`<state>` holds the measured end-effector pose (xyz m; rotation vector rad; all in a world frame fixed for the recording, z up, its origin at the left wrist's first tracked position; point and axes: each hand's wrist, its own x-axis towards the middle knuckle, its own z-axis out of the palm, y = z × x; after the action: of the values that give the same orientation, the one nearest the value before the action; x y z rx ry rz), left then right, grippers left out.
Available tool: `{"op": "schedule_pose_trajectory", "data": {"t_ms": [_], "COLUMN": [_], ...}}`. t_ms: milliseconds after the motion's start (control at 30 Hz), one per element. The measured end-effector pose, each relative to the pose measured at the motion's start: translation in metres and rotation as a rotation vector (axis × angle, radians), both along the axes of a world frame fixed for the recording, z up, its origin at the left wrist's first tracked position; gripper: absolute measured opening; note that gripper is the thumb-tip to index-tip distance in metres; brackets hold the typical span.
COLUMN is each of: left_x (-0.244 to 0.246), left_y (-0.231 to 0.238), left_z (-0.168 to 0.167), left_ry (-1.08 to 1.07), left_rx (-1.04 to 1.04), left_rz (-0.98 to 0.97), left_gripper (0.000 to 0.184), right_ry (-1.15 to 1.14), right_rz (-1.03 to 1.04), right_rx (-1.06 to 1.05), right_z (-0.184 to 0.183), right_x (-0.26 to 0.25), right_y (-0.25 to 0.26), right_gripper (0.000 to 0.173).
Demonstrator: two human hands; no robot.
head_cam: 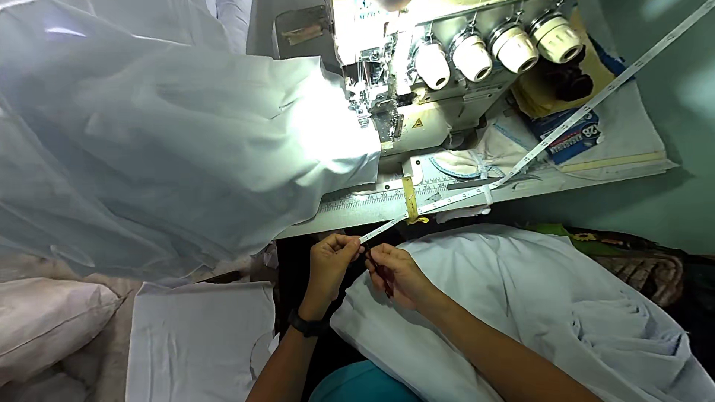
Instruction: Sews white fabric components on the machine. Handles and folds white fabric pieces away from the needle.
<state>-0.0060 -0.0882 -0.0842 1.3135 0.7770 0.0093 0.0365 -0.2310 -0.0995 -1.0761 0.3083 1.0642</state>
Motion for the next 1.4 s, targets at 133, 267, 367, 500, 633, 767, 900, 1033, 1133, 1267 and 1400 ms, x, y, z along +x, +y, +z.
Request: {"op": "schedule_pose_trajectory", "data": {"t_ms": [133, 267, 367, 500, 633, 767, 900, 1033, 1133, 1267, 1400], "left_x": [0.001, 0.003, 0.004, 0.004, 0.012, 0.049, 0.100, 0.119, 0.119, 0.120, 0.110], "left_y": [-0.001, -0.001, -0.001, 0.003, 0.021, 0.039, 0.047, 0.046, 0.040, 0.034, 0.024], "left_z": [0.002, 0.003, 0.002, 0.006, 0.033, 0.071, 0.073, 0.063, 0.062, 0.057, 0.047], "left_ry": [0.004, 0.006, 0.019, -0.094, -0.483, -0.573, -0.514, -0.416, -0.371, -0.371, -0.484], "left_rx": [-0.049, -0.062, -0.068, 0.061, 0.482, 0.924, 1.119, 1.156, 1.169, 1.230, 1.595], "left_rz": [0.031, 0.031, 0.022, -0.056, -0.185, -0.262, -0.349, -0.309, -0.243, -0.140, -0.155], "left_gripper": [0.017, 0.018, 0.018, 0.014, 0.009, 0.018, 0.019, 0.021, 0.019, 0.015, 0.015], "right_ry": [0.054, 0.042, 0.030, -0.052, -0.573, -1.174, -1.205, -1.098, -1.027, -0.977, -0.948], "right_rz": [-0.085, -0.109, -0.140, -0.164, -0.263, -0.445, -0.401, -0.308, -0.334, -0.356, -0.368], "right_rx": [-0.009, -0.019, -0.029, 0.015, -0.031, -0.258, -0.225, -0.103, -0.042, -0.035, -0.072], "right_z": [0.007, 0.011, 0.013, 0.019, 0.021, -0.009, -0.018, -0.001, 0.005, 0.013, 0.028], "right_x": [0.005, 0.009, 0.011, 0.018, 0.042, 0.078, 0.088, 0.065, 0.056, 0.054, 0.046], "right_y": [0.006, 0.009, 0.011, 0.012, 0.019, 0.042, 0.054, 0.045, 0.042, 0.041, 0.039], "right_gripper": [0.020, 0.020, 0.018, 0.020, 0.003, 0.030, 0.015, 0.015, 0.013, 0.008, 0.017]}}
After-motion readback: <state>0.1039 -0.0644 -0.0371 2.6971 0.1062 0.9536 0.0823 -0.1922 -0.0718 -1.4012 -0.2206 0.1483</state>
